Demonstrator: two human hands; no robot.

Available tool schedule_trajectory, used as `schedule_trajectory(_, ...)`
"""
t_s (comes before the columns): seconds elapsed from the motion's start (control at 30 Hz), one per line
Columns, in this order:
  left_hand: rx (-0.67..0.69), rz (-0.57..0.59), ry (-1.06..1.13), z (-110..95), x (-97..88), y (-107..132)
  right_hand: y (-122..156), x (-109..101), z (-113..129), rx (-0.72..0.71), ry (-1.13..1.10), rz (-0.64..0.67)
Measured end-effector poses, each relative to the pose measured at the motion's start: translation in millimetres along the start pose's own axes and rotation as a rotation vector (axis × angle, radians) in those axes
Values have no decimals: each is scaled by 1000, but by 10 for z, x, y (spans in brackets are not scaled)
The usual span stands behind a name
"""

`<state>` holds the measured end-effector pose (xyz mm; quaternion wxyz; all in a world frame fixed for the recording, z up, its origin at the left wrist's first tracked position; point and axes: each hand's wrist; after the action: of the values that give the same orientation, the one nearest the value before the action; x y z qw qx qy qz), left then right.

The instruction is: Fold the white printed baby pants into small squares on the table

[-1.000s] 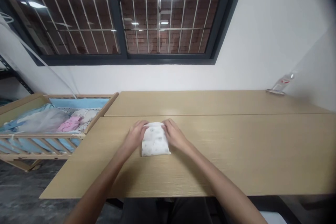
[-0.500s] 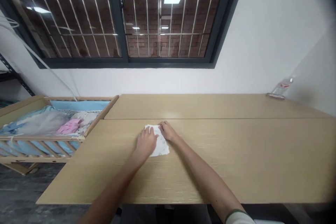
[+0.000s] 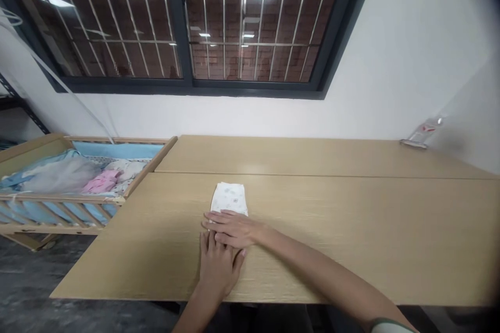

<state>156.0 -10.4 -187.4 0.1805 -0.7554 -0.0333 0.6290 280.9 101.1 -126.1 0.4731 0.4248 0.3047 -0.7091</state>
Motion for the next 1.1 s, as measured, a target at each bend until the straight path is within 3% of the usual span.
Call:
schedule_trajectory(0.13, -12, -9, 18, 6, -53, -19, -93, -25, -332, 132, 43, 13)
schedule_trajectory(0.3, -29, -22, 22, -29, -114, -33, -281, -169, -794, 206, 79, -113)
schedule_trajectory(0.5, -17, -7, 6, -18, -150, -33, -352, -232, -1022, 215, 52, -180)
schedule_trajectory(0.7, -3, -16, 1, -7, -132, -24, -368, -268, -931, 289, -9, -183)
schedule_trajectory(0.83, 26, -17, -37, 45, -98, -36, -309, -349, -765, 306, -103, -366)
schedule_trajectory(0.93, 49, 30, -36, 196, -111, -126, -160, -357, -620, 281, -87, -477)
schedule_trajectory(1.1, 139, 166, 100, 597, -225, -377, 218, -285, -351, 277, -77, -362)
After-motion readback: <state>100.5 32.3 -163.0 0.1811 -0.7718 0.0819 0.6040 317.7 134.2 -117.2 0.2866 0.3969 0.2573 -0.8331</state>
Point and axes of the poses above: each hand's wrist, its own y-axis away from the middle knuckle, its own x-axis out of the palm, z = x × y, and after that the axes turned 3 degrees about y, right-handed
